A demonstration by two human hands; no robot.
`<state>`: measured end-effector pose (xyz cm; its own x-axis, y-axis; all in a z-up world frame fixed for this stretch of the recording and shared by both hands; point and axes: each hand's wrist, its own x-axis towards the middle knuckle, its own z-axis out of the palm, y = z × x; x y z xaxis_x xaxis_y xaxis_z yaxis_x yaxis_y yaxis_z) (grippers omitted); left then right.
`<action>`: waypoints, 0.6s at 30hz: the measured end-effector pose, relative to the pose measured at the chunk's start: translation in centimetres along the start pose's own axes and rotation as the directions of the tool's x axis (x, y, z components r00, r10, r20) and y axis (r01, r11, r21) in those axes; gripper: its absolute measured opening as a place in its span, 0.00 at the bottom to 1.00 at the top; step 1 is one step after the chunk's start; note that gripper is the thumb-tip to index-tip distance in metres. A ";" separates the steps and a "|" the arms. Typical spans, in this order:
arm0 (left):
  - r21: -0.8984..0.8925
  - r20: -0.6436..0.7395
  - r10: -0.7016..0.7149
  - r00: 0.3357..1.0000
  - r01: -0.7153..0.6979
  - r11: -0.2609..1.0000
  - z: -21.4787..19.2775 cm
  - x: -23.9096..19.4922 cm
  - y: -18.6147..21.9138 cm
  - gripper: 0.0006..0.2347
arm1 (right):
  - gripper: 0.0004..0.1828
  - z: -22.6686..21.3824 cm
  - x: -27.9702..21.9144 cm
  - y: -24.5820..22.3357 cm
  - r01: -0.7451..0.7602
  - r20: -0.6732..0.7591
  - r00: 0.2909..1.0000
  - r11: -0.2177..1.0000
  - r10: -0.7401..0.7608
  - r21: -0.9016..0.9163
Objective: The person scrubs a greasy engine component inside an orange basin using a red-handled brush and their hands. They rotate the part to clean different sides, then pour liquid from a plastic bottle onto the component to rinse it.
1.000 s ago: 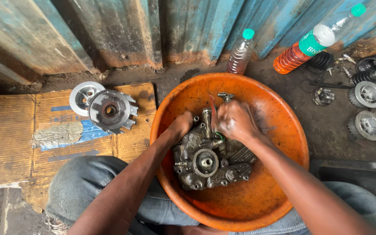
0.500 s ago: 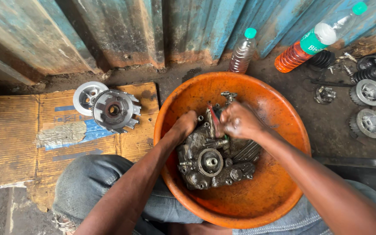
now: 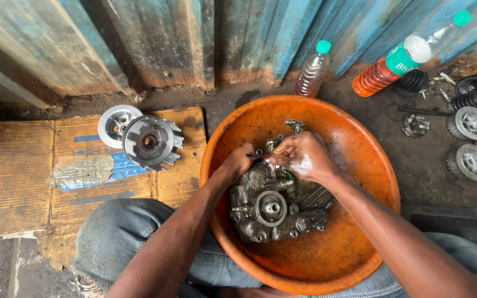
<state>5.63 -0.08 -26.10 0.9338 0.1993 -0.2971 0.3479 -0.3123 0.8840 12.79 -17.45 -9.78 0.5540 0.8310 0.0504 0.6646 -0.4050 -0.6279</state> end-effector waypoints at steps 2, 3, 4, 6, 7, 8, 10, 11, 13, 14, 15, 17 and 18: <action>-0.023 0.010 -0.076 0.997 0.076 0.997 0.2 0.7 -0.7 0.18 | 0.04 0.5 -0.3 0.5 -0.076 0.008 0.997 0.977 0.076 0.201; -0.035 0.016 -0.115 0.993 0.115 0.993 0.4 0.8 -0.9 0.19 | 0.05 0.7 -0.5 0.9 -0.115 0.019 0.993 0.948 0.114 0.298; -0.057 0.011 -0.123 0.992 0.123 0.991 0.5 0.9 -1.0 0.19 | 0.04 0.8 0.0 1.4 -0.085 -0.018 0.996 0.967 0.092 0.238; -0.094 0.002 -0.129 0.992 0.129 0.987 0.3 1.0 -0.6 0.20 | 0.11 0.7 1.3 2.2 -0.029 -0.100 0.994 0.993 0.040 0.111; -0.157 0.040 -0.162 0.986 0.166 0.973 0.1 0.6 -0.5 0.20 | 0.12 1.0 1.3 2.2 -0.055 -0.091 0.994 0.992 0.065 0.109; -0.218 0.079 -0.192 0.978 0.204 0.954 -0.2 0.3 -0.3 0.20 | 0.13 1.3 1.2 2.0 -0.080 -0.081 0.993 0.991 0.089 0.107; -0.217 0.070 -0.113 0.991 0.125 0.968 -0.2 0.0 0.3 0.17 | 0.09 0.6 0.5 1.6 -0.109 -0.024 0.993 0.990 0.112 0.094; -0.149 0.020 -0.015 1.000 0.018 0.989 -0.2 -0.5 0.3 0.16 | 0.05 0.2 0.0 1.3 -0.107 0.032 0.994 0.990 0.105 0.093; -0.251 -0.001 0.051 0.999 -0.049 0.967 -0.2 -0.9 0.6 0.14 | 0.00 -0.1 0.2 0.7 -0.139 0.042 0.990 0.988 0.137 0.066; -0.419 0.025 0.019 1.000 -0.007 0.908 -0.1 -0.8 0.8 0.15 | 0.04 0.0 1.0 0.6 -0.174 -0.005 0.985 0.984 0.174 0.041; -0.567 0.063 -0.003 0.998 0.038 0.823 0.0 -0.7 1.0 0.15 | 0.08 0.0 1.4 0.5 -0.214 -0.063 0.975 0.977 0.215 0.019; -0.279 0.046 -0.045 0.998 0.056 0.959 -0.1 -0.7 0.8 0.15 | 0.05 0.5 1.5 0.0 0.051 -0.132 0.990 0.997 -0.044 0.054; -0.123 0.029 -0.067 0.997 0.071 0.990 -0.4 -0.8 0.5 0.15 | 0.05 1.0 1.6 -0.3 0.188 -0.165 0.971 0.980 -0.175 0.066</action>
<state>4.98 -0.04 -25.31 0.9103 0.1927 -0.3665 0.4000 -0.1807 0.8985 12.99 -15.62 -10.23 0.5044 0.8143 0.2872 0.7220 -0.2153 -0.6575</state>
